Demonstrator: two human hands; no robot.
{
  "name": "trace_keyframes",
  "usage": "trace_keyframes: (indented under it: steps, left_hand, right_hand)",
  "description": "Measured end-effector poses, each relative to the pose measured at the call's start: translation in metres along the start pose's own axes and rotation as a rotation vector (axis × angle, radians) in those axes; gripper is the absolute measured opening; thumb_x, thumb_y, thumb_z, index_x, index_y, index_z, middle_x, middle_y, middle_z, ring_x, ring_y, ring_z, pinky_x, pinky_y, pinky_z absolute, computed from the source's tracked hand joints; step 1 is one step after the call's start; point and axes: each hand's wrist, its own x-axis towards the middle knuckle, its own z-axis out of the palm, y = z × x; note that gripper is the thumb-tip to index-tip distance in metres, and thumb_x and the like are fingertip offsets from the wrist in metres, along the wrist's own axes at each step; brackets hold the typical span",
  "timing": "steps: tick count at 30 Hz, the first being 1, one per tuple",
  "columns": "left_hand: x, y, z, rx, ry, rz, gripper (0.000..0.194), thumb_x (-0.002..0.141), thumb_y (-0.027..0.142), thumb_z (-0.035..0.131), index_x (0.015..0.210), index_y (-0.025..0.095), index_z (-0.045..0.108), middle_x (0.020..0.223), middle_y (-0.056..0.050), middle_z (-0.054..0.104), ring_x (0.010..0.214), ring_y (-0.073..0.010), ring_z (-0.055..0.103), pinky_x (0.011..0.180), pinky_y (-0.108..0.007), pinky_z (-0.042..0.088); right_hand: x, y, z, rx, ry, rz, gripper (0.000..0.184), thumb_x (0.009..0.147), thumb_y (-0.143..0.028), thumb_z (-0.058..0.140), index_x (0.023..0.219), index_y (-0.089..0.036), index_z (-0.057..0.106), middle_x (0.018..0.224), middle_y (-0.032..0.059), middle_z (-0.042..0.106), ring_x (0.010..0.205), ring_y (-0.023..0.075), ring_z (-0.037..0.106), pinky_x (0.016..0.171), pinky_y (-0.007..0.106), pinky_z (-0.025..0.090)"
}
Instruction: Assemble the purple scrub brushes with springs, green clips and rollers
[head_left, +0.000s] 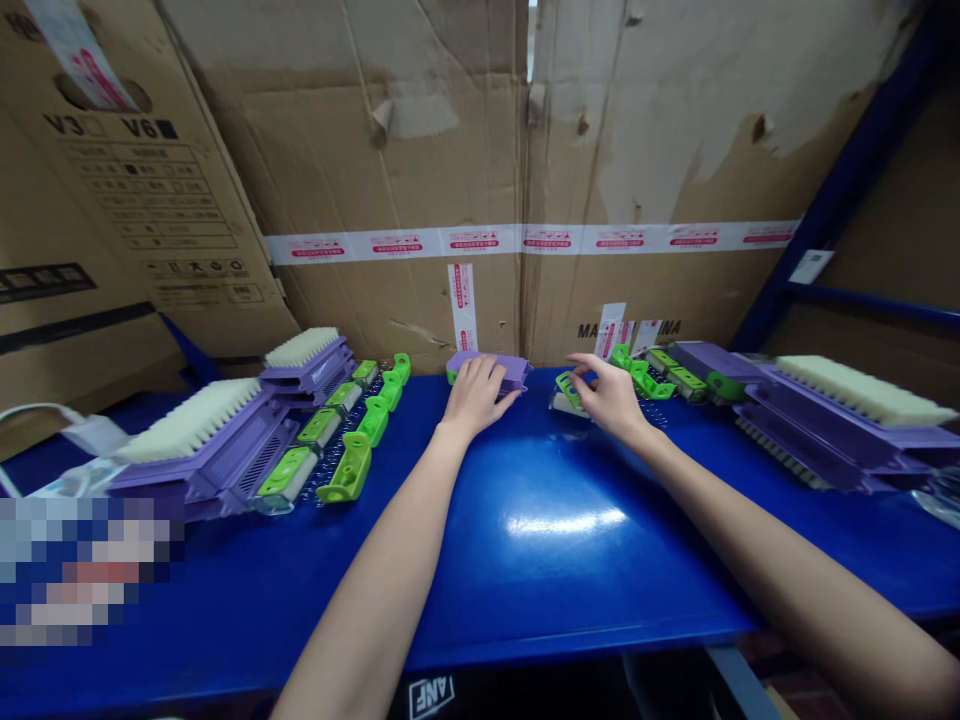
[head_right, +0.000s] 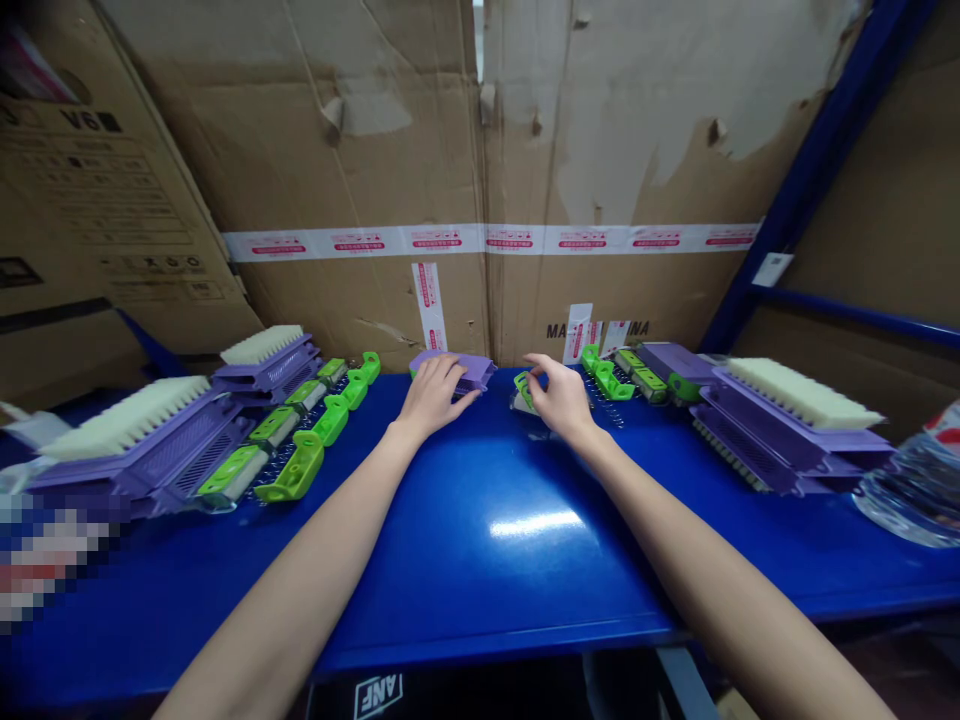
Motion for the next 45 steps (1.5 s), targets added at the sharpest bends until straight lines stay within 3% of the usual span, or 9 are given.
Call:
trace_keyframes:
  steps: [3, 12, 17, 25, 35, 45]
  left_hand:
    - [-0.001, -0.001, 0.002, -0.025, -0.014, -0.024, 0.038, 0.087, 0.046, 0.052, 0.106, 0.013, 0.057, 0.114, -0.014, 0.060, 0.107, -0.0274, 0.052, 0.093, -0.040, 0.038]
    - [0.000, -0.001, -0.002, 0.014, -0.085, -0.044, 0.040, 0.088, 0.049, 0.050, 0.108, 0.016, 0.055, 0.108, -0.010, 0.062, 0.101, -0.0265, 0.053, 0.085, -0.038, 0.039]
    - [0.000, -0.001, -0.002, 0.009, -0.087, -0.052, 0.039, 0.088, 0.048, 0.051, 0.110, 0.016, 0.055, 0.108, -0.011, 0.061, 0.102, -0.0270, 0.052, 0.084, -0.039, 0.038]
    - [0.000, -0.002, -0.001, -0.003, -0.088, -0.054, 0.039, 0.088, 0.048, 0.050, 0.111, 0.017, 0.054, 0.108, -0.011, 0.061, 0.101, -0.0271, 0.052, 0.083, -0.039, 0.037]
    - [0.000, -0.002, -0.001, 0.006, -0.094, -0.053, 0.037, 0.088, 0.046, 0.052, 0.110, 0.017, 0.054, 0.108, -0.011, 0.061, 0.102, -0.0269, 0.052, 0.084, -0.038, 0.037]
    - [0.000, -0.002, -0.001, 0.000, -0.090, -0.049, 0.036, 0.088, 0.046, 0.050, 0.109, 0.018, 0.055, 0.108, -0.011, 0.061, 0.101, -0.0273, 0.052, 0.084, -0.039, 0.037]
  right_hand:
    - [-0.002, -0.002, 0.001, 0.014, -0.048, 0.014, 0.029, 0.081, -0.022, 0.050, 0.107, -0.018, 0.063, 0.085, 0.0038, 0.070, 0.068, 0.0166, 0.063, 0.065, 0.028, 0.048]
    - [-0.005, -0.005, 0.005, -0.019, -0.181, -0.042, 0.028, 0.085, -0.022, 0.048, 0.110, -0.018, 0.061, 0.090, 0.0044, 0.069, 0.076, 0.0167, 0.065, 0.069, 0.027, 0.048]
    - [-0.007, -0.006, 0.009, -0.178, -0.228, -0.113, 0.033, 0.083, -0.016, 0.049, 0.115, -0.019, 0.060, 0.091, 0.0050, 0.068, 0.081, 0.0180, 0.063, 0.074, 0.028, 0.047]
    - [-0.011, -0.007, 0.008, -0.446, -0.335, -0.100, 0.038, 0.088, -0.016, 0.044, 0.123, -0.022, 0.057, 0.106, 0.0079, 0.064, 0.088, 0.0191, 0.062, 0.072, 0.027, 0.046]
    - [-0.015, -0.021, 0.012, -0.588, -0.518, -0.377, 0.043, 0.090, -0.011, 0.038, 0.130, -0.021, 0.050, 0.105, 0.0103, 0.060, 0.082, 0.0178, 0.060, 0.066, 0.026, 0.042]
    - [-0.021, -0.028, 0.019, -0.524, -0.525, -0.571, 0.040, 0.090, -0.010, 0.037, 0.128, -0.016, 0.051, 0.098, 0.0111, 0.059, 0.084, 0.0179, 0.056, 0.069, 0.027, 0.040]
